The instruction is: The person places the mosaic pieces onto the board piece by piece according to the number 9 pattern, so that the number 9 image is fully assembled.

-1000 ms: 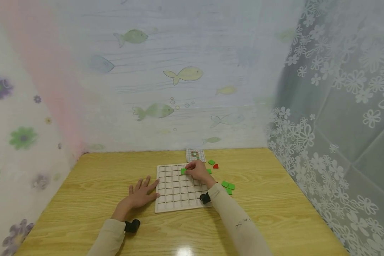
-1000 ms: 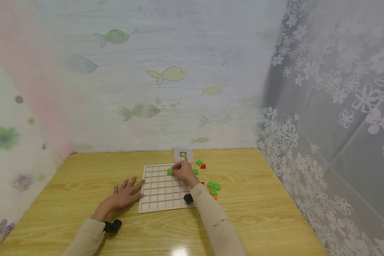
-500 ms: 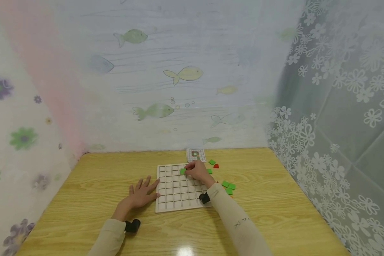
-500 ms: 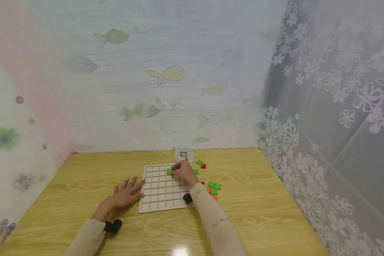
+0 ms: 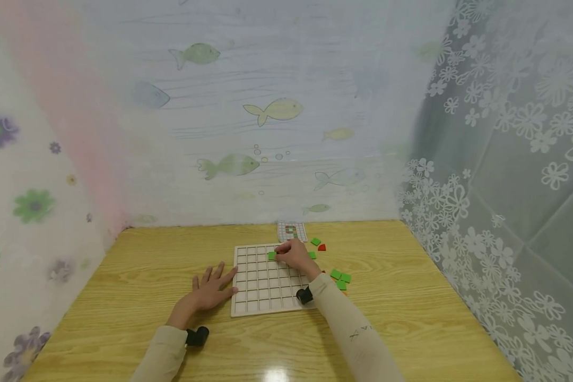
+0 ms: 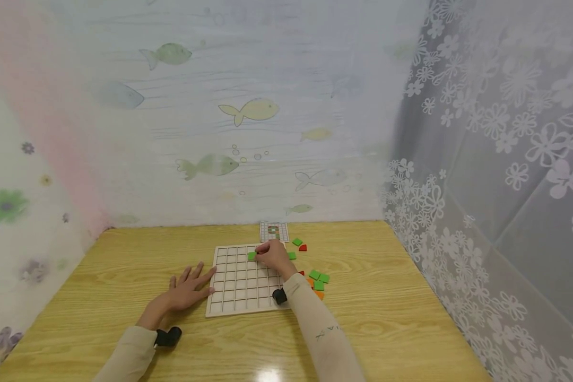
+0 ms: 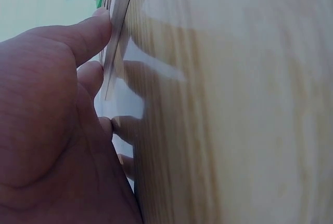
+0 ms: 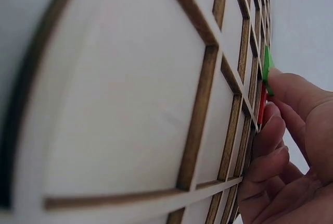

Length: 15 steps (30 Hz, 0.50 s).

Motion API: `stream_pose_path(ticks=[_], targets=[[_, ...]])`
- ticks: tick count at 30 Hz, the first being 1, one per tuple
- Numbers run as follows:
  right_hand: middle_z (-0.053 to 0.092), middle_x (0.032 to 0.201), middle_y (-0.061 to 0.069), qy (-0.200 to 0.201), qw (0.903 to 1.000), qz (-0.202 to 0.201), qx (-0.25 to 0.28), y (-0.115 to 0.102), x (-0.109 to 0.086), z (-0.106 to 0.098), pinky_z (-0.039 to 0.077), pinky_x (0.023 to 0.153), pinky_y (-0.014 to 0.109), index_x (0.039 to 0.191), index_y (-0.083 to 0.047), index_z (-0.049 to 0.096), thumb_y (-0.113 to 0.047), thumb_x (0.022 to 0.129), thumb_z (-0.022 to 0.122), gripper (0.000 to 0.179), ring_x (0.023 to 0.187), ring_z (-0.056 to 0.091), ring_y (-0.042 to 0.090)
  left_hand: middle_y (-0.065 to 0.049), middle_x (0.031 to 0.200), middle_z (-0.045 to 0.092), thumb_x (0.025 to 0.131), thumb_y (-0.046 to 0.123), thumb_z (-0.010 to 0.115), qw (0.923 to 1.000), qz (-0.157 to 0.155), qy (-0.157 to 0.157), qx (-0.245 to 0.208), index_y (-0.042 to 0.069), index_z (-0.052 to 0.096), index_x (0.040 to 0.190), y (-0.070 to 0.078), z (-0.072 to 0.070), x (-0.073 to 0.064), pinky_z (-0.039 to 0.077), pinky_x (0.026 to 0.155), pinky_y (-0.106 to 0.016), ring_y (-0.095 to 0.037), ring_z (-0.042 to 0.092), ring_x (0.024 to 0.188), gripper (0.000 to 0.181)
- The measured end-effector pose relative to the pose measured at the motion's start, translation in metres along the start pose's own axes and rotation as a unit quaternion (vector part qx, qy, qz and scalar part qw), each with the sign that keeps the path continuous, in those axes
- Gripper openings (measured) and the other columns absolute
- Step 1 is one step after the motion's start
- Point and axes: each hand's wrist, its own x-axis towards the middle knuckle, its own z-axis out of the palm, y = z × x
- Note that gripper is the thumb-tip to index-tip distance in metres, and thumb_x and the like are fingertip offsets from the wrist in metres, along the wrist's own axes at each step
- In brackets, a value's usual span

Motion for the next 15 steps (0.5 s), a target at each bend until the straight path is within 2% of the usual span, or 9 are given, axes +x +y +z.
stream_pose_path(ticks=[5, 15], targets=[[0.069, 0.112, 0.018, 0.007, 0.9999, 0.001, -0.011, 0.0018, 0.0026, 0.0013, 0.057, 0.076, 0.035, 0.111, 0.004, 0.076, -0.005, 0.092, 0.073, 0.022, 0.091, 0.067, 0.026, -0.023, 0.169, 0.0, 0.106, 0.047, 0.05, 0.9999, -0.007, -0.003, 0.015, 0.018, 0.026, 0.164, -0.0015, -0.0008, 0.0021, -0.012, 0.11, -0.078, -0.052, -0.01, 0.152, 0.069], [0.071, 0.109, 0.017, 0.019, 0.9997, -0.001, -0.016, 0.0009, 0.0084, 0.0028, 0.055, 0.073, 0.032, 0.11, 0.004, 0.077, -0.006, 0.092, 0.074, 0.021, 0.089, 0.067, 0.026, -0.024, 0.169, 0.0, 0.105, 0.046, 0.051, 0.9999, -0.002, -0.005, 0.016, 0.019, 0.026, 0.163, -0.0085, -0.0046, 0.0098, -0.012, 0.109, -0.078, -0.053, -0.01, 0.152, 0.069]])
